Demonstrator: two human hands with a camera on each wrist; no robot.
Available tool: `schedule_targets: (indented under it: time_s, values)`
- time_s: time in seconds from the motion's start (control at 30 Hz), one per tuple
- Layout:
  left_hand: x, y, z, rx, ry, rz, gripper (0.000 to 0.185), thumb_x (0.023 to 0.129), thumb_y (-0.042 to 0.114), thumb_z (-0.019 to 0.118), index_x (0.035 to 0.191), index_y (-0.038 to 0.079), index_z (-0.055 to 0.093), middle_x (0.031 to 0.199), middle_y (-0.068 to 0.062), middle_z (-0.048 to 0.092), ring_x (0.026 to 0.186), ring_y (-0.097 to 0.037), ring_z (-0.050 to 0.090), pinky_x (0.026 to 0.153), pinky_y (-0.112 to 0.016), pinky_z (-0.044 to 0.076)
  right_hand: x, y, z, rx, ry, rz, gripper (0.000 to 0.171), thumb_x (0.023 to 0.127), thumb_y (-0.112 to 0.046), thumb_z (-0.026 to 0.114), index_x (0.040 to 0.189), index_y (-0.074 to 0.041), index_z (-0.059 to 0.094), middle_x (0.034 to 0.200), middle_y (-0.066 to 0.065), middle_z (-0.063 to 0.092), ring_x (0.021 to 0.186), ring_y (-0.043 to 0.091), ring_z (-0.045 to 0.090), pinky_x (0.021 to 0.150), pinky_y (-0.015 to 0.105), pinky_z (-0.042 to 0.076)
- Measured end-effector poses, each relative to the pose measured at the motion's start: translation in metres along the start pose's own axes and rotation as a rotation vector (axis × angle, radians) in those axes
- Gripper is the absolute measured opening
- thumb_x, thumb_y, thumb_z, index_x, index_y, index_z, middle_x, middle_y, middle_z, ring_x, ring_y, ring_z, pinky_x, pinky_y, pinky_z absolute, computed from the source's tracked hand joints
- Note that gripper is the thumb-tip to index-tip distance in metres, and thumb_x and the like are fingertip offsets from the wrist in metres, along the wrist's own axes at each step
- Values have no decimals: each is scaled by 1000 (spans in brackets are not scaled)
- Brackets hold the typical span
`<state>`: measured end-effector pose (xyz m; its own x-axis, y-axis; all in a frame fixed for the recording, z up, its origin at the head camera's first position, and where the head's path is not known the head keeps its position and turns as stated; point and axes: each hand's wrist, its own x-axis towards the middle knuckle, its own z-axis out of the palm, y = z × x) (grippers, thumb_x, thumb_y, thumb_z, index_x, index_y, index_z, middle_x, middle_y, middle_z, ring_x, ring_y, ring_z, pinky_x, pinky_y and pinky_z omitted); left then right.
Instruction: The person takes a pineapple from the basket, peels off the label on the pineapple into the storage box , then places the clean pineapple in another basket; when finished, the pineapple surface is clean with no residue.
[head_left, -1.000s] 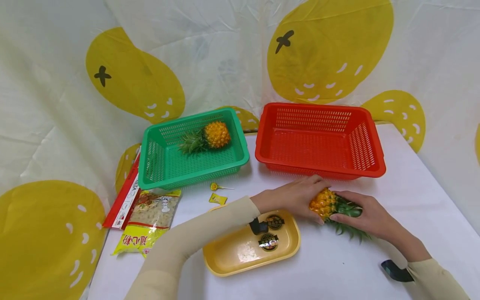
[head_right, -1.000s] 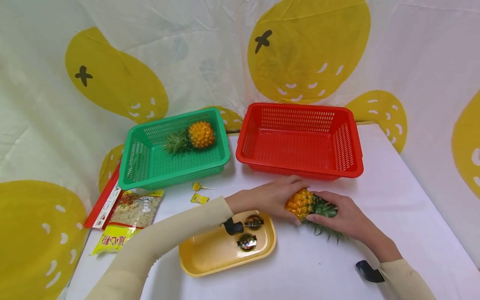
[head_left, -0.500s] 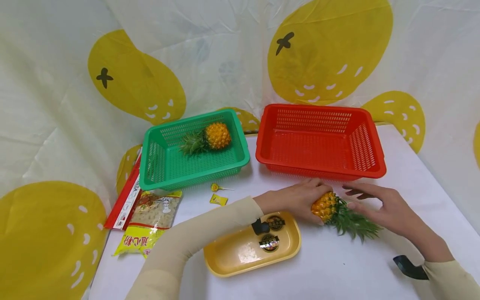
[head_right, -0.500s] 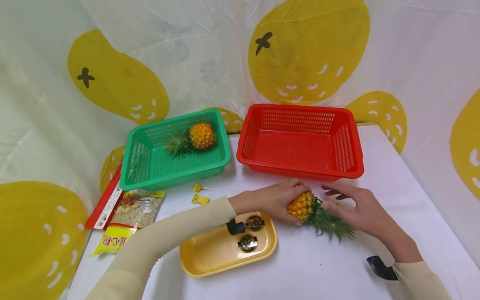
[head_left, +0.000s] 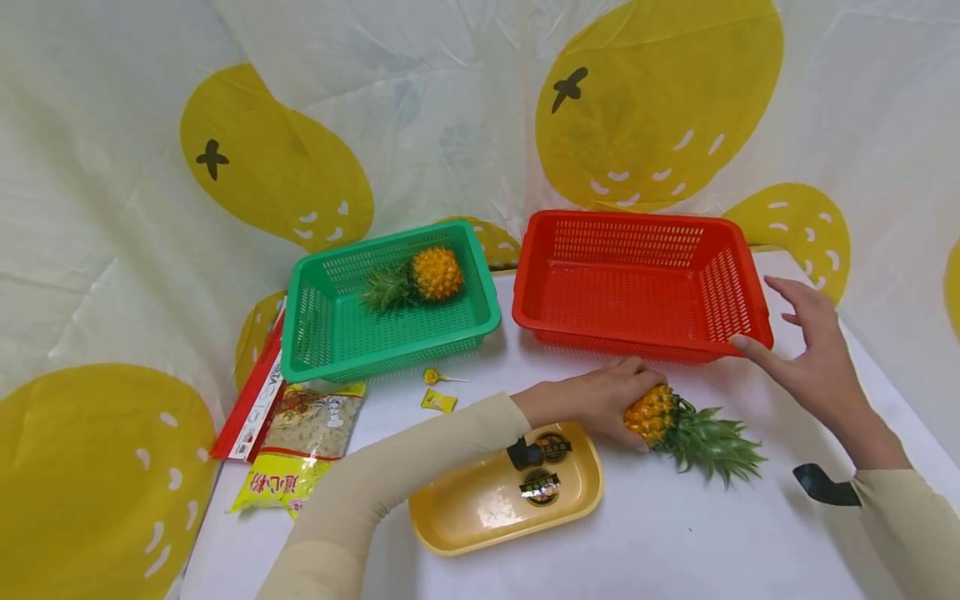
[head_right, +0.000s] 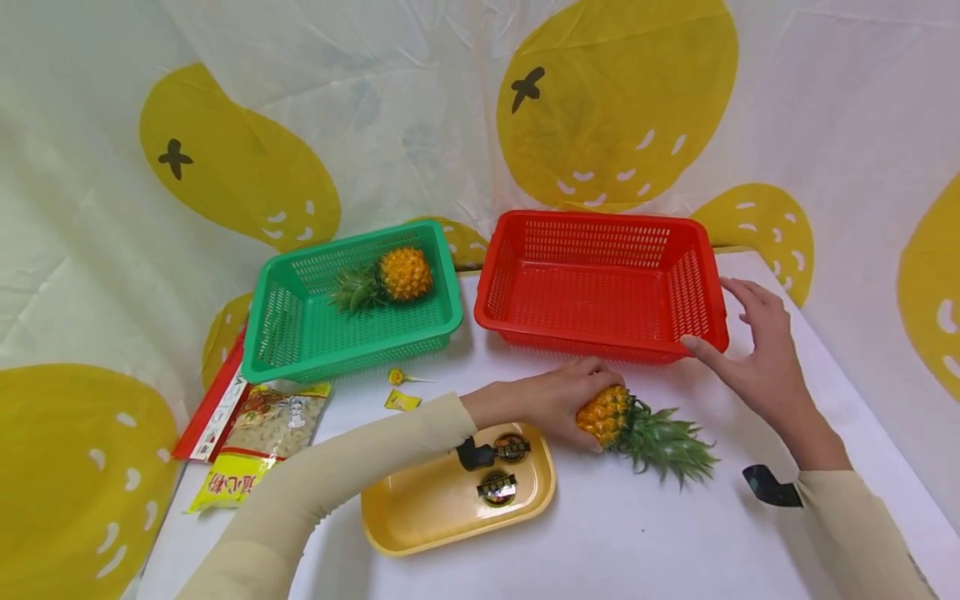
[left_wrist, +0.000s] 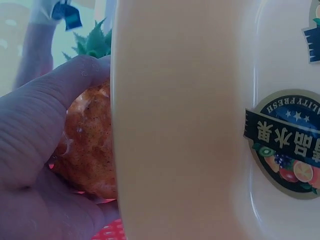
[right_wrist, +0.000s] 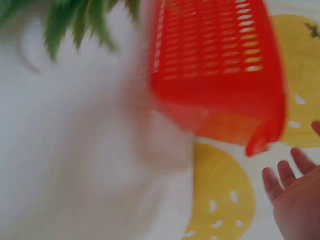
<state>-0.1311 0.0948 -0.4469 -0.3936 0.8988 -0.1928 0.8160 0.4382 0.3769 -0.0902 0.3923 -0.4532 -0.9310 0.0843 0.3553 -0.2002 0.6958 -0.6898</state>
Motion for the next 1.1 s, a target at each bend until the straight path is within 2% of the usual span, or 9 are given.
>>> schedule_targets:
  time_s: [0.13,0.3,0.43,0.53,0.9,0.93,1.0,1.07,1.1]
  values:
    - [2,0,4,-20,6,1,90,87,48,86,159,17,41,150,-2,42,128,-9,39,105,-14,28,6,13,10,-10,-92,99,101,92,-32,82,171,-30,19,171,8,21,154,33,19,91,7,27]
    - [3,1,7,-22,15,-14,90,86,49,87,158,19,41,148,0,41,127,-7,38,103,-13,29,9,18,21,-9,-132,127,107,92,-36,82,172,-23,12,171,14,17,148,45,23,75,2,31]
    - [4,2,9,-8,25,-17,90,85,51,87,157,19,42,148,0,42,128,-8,38,103,-14,30,10,20,25,-9,-156,175,109,94,-41,80,172,-21,6,170,22,17,144,52,26,71,4,32]
    - [3,2,10,5,30,-22,91,85,52,87,157,19,42,147,1,42,127,-7,38,103,-14,29,11,20,27,3,-179,212,111,95,-44,78,172,-22,0,169,26,16,143,56,27,68,5,34]
    - [-1,-1,11,-18,44,-37,92,84,52,87,158,19,42,149,2,42,128,-6,38,105,-14,29,12,22,34,64,-203,273,111,98,-46,75,170,-29,-7,171,26,15,145,59,24,66,4,38]
    - [-1,-1,11,-17,48,-36,93,84,52,87,158,19,42,150,1,42,129,-7,38,106,-14,29,12,23,34,56,-206,275,111,98,-46,74,170,-29,-8,171,27,15,145,59,25,69,9,44]
    - [0,0,11,-15,52,-43,95,83,55,87,158,19,42,151,1,41,130,-7,38,107,-15,28,13,24,33,40,-209,276,111,98,-47,74,170,-29,-8,171,27,15,145,59,25,70,13,48]
    - [0,1,10,-6,47,-52,98,82,58,87,159,20,40,152,2,40,132,-6,37,109,-15,27,13,23,32,23,-209,275,111,98,-47,74,170,-29,-8,171,27,14,145,58,25,79,31,58]
    - [1,2,10,-2,43,-57,99,82,60,87,160,20,40,152,3,40,133,-6,36,109,-15,27,13,23,32,16,-209,275,111,98,-47,74,170,-29,-8,171,27,14,146,58,25,79,33,59]
